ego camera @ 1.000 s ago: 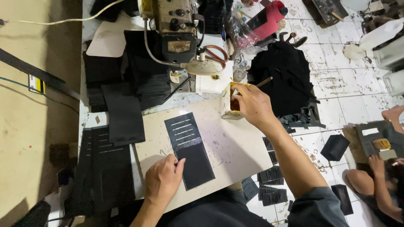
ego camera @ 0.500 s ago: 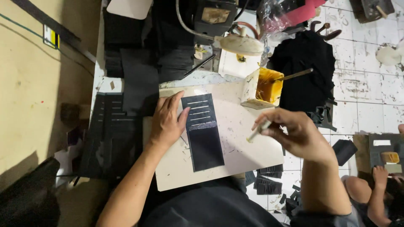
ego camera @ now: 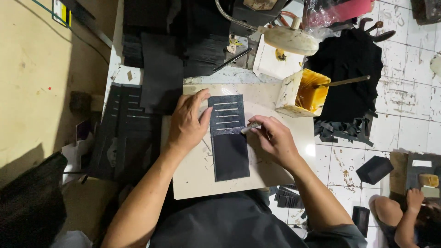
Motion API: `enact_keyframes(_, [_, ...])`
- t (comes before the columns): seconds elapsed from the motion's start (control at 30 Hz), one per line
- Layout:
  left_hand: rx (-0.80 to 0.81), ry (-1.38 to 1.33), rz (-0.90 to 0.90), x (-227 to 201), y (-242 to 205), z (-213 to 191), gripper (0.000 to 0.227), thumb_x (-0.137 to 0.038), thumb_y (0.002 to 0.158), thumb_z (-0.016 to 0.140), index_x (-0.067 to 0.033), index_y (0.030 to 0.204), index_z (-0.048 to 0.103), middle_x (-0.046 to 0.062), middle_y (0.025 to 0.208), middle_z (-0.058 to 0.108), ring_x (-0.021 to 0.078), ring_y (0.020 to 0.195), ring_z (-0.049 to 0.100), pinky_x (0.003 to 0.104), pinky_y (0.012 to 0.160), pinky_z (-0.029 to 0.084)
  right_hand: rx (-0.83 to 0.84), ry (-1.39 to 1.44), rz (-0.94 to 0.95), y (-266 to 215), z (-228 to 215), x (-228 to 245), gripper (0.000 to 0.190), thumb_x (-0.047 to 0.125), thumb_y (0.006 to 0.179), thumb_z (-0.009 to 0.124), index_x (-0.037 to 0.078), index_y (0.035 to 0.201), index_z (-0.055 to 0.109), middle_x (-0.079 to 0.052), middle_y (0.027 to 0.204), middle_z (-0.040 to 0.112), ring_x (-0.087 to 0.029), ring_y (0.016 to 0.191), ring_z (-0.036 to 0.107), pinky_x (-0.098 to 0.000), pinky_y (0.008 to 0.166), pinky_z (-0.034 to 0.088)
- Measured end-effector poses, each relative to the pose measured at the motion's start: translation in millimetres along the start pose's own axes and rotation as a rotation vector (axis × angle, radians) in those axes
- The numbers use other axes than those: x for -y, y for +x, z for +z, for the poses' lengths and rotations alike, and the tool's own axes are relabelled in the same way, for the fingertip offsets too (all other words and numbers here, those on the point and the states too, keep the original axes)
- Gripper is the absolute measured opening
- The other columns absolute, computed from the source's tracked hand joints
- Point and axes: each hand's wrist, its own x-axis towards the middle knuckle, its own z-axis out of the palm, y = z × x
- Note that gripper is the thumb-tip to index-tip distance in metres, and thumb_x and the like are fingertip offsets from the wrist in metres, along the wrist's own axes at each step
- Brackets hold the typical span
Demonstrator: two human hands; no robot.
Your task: The person repeatedly applies a white adhesive from a small stick onto black fabric pieces laid on a white board. They smooth the fabric with their hands and occasionally pick up and reposition pieces. The process is repeated multiple times throughout the clip.
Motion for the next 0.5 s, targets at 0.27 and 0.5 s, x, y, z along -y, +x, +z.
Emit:
enact_keyframes(0.27, [0.008, -0.019, -0.002, 4.7, -1.5, 3.8, 0.046, -0.012, 0.092, 0.073, -0.0069, 0.136, 0.059, 0.012, 0.114, 0.074, 0.0301, 0.104, 0.066, 0.04, 0.096, 0.05, 0.127, -0.069, -0.038, -19.8, -7.6, 4.4, 0.038, -0.003, 0.085, 0.07, 0.013, 0.12, 0.069, -0.01, 0.086, 0.07, -0.03, 0.072, 0.065, -0.0412, 0.068, 0.054])
enact_keyframes(0.5, [0.005, -0.005, 0.013, 1.7, -0.6, 1.3, 0.048, -0.011, 0.093, 0.074, -0.0069, 0.138, 0.059, 0.012, 0.115, 0.074, 0.0298, 0.104, 0.065, 0.04, 0.096, 0.05, 0.129, -0.315, -0.282, -43.7, -2.4, 2.2, 0.023, 0.012, 0.096, 0.065, 0.017, 0.118, 0.067, -0.003, 0.091, 0.072, -0.024, 0.08, 0.064, -0.0331, 0.075, 0.054])
